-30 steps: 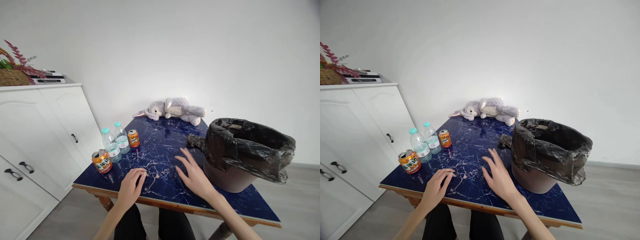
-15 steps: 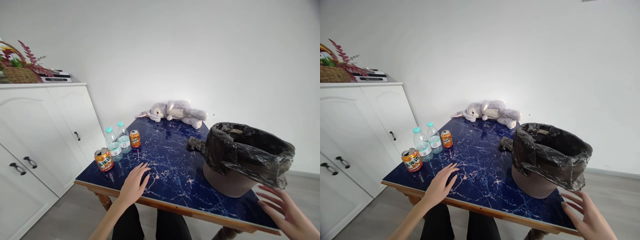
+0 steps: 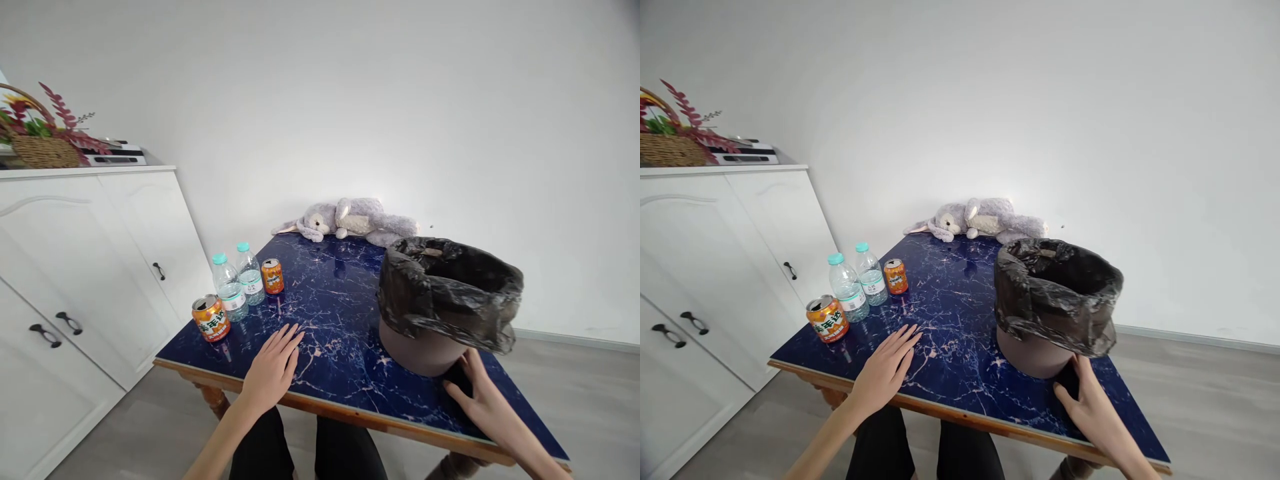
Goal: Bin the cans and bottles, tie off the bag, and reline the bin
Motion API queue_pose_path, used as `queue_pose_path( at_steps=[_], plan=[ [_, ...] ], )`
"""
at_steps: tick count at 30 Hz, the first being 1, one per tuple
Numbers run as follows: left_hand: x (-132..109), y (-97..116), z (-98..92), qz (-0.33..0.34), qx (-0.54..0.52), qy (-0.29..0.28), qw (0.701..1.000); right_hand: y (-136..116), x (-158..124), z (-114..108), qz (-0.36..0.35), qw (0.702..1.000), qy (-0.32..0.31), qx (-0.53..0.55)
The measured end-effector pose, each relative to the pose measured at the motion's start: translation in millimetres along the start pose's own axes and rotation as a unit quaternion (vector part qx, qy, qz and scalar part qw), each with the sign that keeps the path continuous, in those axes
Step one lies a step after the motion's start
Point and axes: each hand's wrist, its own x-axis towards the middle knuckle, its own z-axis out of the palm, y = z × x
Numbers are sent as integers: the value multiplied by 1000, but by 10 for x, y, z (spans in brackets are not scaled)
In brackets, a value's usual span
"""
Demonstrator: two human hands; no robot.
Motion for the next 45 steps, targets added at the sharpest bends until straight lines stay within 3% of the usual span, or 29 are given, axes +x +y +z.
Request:
queue_pose_path(
  at_steps=[6,11,19,31,45],
  plan=[
    [-3,27,20,-8,7,16,1000,-17,92,423,-54,993,-38,-96],
    [3,55,2,-18,31,-7,999,-182,149,584,-87,978,-66,-179],
    [12,24,15,-16,36,17,999,-260,163,591,-140,948,-81,-272],
    [18,45,15,-26,66,25,997,-246,189,567,-209,935,-69,-279],
    [58,26,8,-29,64,28,997,-296,216,571,-181,950,-63,-247]
  ],
)
